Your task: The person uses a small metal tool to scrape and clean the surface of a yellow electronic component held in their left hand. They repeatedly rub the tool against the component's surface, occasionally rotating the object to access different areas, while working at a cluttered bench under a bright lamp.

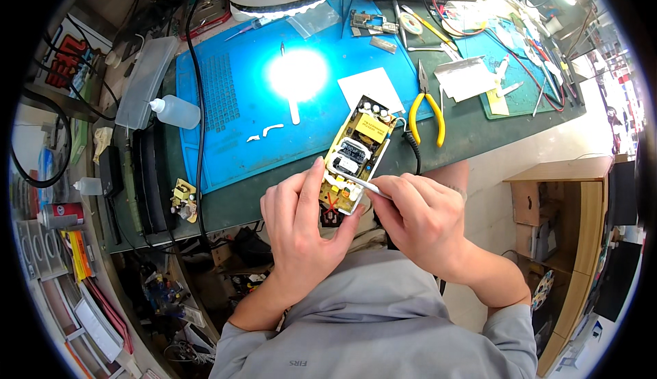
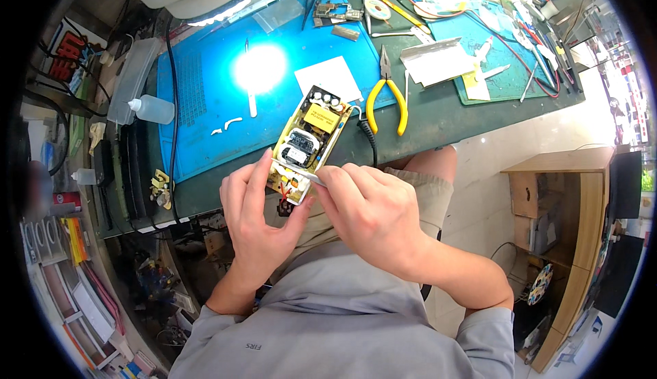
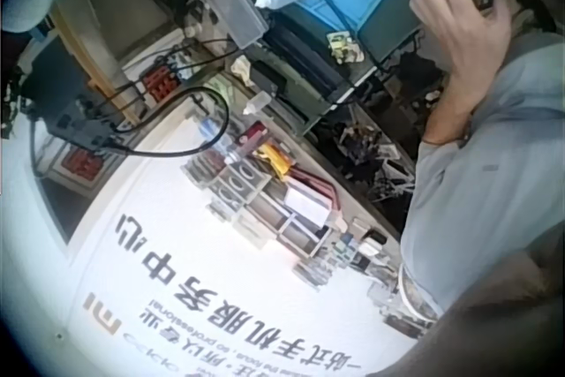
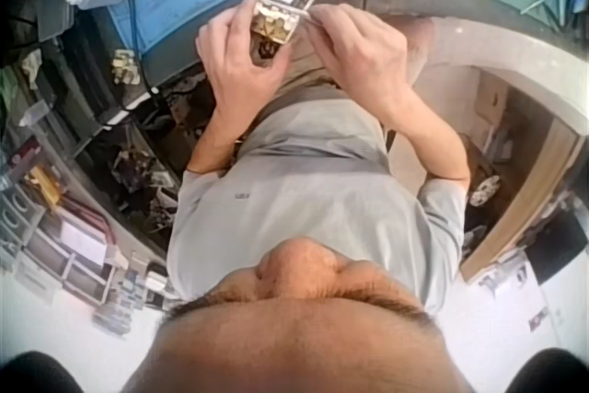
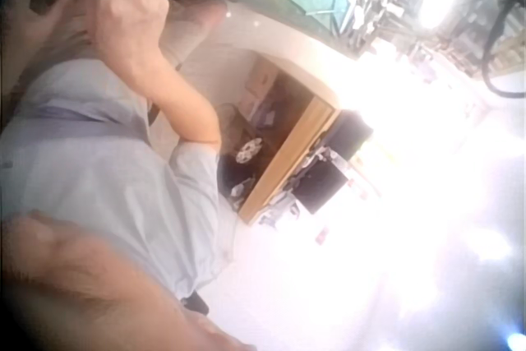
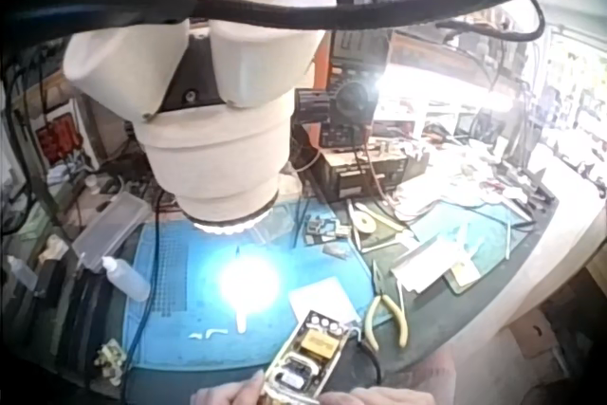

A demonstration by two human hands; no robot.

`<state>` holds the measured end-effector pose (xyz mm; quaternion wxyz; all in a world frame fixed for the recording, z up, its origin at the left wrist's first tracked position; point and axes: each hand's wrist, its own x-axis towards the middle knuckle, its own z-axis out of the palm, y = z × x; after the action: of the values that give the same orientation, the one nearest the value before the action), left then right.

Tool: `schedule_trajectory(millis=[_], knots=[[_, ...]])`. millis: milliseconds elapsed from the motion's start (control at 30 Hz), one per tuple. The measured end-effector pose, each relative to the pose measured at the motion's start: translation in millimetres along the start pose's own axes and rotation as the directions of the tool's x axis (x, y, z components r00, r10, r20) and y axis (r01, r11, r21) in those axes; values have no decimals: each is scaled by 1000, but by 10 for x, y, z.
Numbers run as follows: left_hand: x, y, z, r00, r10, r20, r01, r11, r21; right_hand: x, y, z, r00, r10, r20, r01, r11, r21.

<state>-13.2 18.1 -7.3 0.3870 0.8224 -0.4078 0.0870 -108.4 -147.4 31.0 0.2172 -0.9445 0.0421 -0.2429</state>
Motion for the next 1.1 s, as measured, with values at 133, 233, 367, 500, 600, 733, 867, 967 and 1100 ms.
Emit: schedule_trajectory(millis=[133, 233, 367, 500, 600, 733, 867, 967, 1100], knots=[[5, -20, 9, 1000, 6, -10, -7, 1000, -7, -34, -22, 34, 999, -34, -5, 35, 998, 53], [24, 0, -3, 1000, -15, 12, 15, 1000, -8, -27, -36, 32, 999, -21, -32, 23, 997, 75], [3, 38, -10, 997, -69, 43, 69, 998, -5, -3, -28, -64, 997, 55, -59, -52, 997, 49], [-13, 40, -16, 995, -86, 53, 86, 996, 4, 40, -21, -178, 999, 17, 30, -15, 998, -58], [-5, 29, 9, 998, -53, 35, 53, 999, 6, 111, -36, -239, 997, 21, 70, -14, 995, -100], [-7, 25, 13, 998, -45, 31, 44, 999, 17, 172, -61, -277, 990, 32, 135, -13, 990, -143], [-9, 20, 19, 998, -49, 31, 48, 999, 15, 179, -89, -259, 990, 32, 140, -7, 985, -172], [-12, 21, 20, 998, -49, 26, 49, 998, 27, 195, -148, -241, 988, 16, 154, 18, 977, -211], [-4, 17, 15, 998, -53, 26, 53, 998, 28, 156, -117, -187, 991, 14, 135, 11, 984, -180]])
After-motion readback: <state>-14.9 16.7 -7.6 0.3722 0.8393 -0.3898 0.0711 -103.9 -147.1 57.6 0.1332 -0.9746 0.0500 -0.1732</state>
